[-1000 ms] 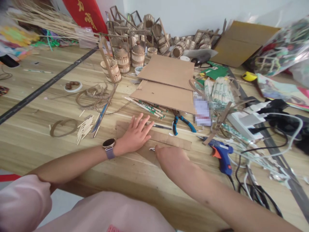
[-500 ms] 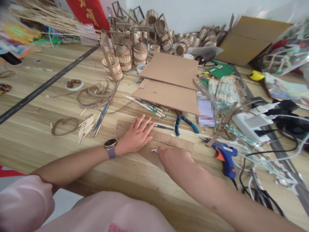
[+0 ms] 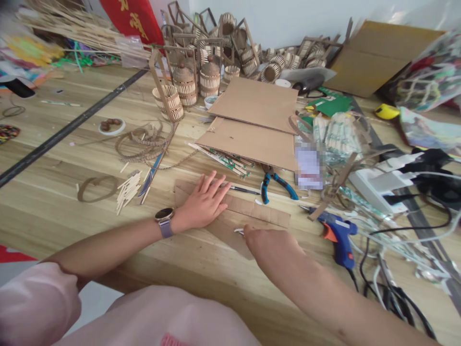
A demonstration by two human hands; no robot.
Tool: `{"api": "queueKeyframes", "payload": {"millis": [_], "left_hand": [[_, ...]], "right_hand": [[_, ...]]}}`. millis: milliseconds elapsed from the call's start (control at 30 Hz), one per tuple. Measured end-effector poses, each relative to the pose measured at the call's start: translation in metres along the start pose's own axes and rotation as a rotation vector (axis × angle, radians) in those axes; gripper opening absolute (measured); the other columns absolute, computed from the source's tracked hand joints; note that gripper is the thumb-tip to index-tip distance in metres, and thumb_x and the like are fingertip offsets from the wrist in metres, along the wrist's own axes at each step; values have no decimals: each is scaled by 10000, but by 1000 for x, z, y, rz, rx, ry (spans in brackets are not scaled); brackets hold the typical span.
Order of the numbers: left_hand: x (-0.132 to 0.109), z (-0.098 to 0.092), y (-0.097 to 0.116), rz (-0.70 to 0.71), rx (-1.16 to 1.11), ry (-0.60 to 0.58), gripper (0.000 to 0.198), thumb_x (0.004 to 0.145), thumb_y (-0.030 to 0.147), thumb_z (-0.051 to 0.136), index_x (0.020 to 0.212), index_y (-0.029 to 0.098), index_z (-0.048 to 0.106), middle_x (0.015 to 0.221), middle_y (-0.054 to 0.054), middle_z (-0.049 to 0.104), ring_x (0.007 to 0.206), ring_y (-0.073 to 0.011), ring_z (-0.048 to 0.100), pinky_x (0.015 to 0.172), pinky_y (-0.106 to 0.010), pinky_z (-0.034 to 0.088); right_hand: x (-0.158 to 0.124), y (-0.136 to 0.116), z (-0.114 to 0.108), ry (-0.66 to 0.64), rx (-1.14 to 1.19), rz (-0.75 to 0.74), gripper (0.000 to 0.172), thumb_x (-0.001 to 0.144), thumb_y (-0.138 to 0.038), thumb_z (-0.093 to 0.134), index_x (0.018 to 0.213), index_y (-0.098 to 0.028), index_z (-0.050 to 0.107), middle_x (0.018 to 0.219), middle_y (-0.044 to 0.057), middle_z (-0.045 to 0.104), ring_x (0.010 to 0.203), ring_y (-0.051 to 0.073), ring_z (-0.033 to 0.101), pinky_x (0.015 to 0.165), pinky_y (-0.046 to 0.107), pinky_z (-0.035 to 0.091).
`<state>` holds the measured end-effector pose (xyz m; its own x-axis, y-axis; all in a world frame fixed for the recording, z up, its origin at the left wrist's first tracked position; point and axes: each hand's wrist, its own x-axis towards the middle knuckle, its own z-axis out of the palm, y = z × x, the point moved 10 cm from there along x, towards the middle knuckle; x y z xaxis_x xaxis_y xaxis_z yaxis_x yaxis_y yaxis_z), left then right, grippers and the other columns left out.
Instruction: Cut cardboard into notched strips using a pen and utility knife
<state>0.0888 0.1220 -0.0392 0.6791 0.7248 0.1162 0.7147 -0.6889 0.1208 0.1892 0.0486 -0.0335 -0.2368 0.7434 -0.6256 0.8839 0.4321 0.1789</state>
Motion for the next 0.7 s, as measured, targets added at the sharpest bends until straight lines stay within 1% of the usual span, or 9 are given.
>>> {"api": "queueKeyframes", "payload": {"millis": [100, 200, 267, 433, 567, 700], "left_hand": [[0, 1, 0, 0, -2, 1, 593, 1041, 428, 391, 1542, 113, 351, 1630, -171, 277, 1528, -398, 137, 1212, -612, 176], [0, 2, 0, -1, -2, -1, 594, 1039, 430, 394, 1544, 120, 350, 1630, -169, 278, 1527, -396, 144, 1210, -615, 178], [0, 2, 0, -3, -1, -2, 595, 1041, 431, 388, 1546, 119, 348, 1630, -169, 279, 1526, -395, 148, 1212, -615, 173], [0, 1, -1, -7, -7, -7, 592, 1039, 424, 391, 1544, 118, 352, 1626, -172, 287, 1529, -391, 142, 1211, -617, 175], [0, 1, -1, -5, -9, -17, 595, 1041, 425, 381, 1547, 115, 344, 1629, -167, 282, 1527, -400, 140, 1213, -617, 166], [0, 2, 0, -7, -6, -28, 595, 1042, 417, 383, 1549, 109, 341, 1631, -173, 275, 1525, -408, 139, 1207, -628, 170]], "right_hand": [[-6, 6, 6, 23, 1, -1, 401, 829, 42, 495, 1155, -147, 632, 810, 105, 773, 765, 249, 772, 470, 233, 450], [-11, 10, 11, 37, -12, 10, 497, 811, 63, 486, 1246, -145, 605, 852, 110, 782, 781, 248, 773, 464, 233, 445], [-12, 12, 14, 44, -6, 20, 530, 803, 72, 487, 1271, -152, 598, 869, 109, 785, 774, 251, 772, 463, 234, 447], [-17, 24, 31, 79, 23, 37, 390, 813, 29, 503, 1107, -173, 658, 765, 79, 766, 685, 238, 763, 435, 230, 413], [-25, 34, 51, 144, 12, 6, 370, 839, -10, 490, 1125, -185, 647, 766, 87, 761, 657, 240, 753, 418, 231, 370], [-34, 43, 68, 184, -15, 19, 346, 874, -47, 477, 1109, -215, 668, 672, 69, 734, 569, 241, 726, 393, 235, 297]]}}
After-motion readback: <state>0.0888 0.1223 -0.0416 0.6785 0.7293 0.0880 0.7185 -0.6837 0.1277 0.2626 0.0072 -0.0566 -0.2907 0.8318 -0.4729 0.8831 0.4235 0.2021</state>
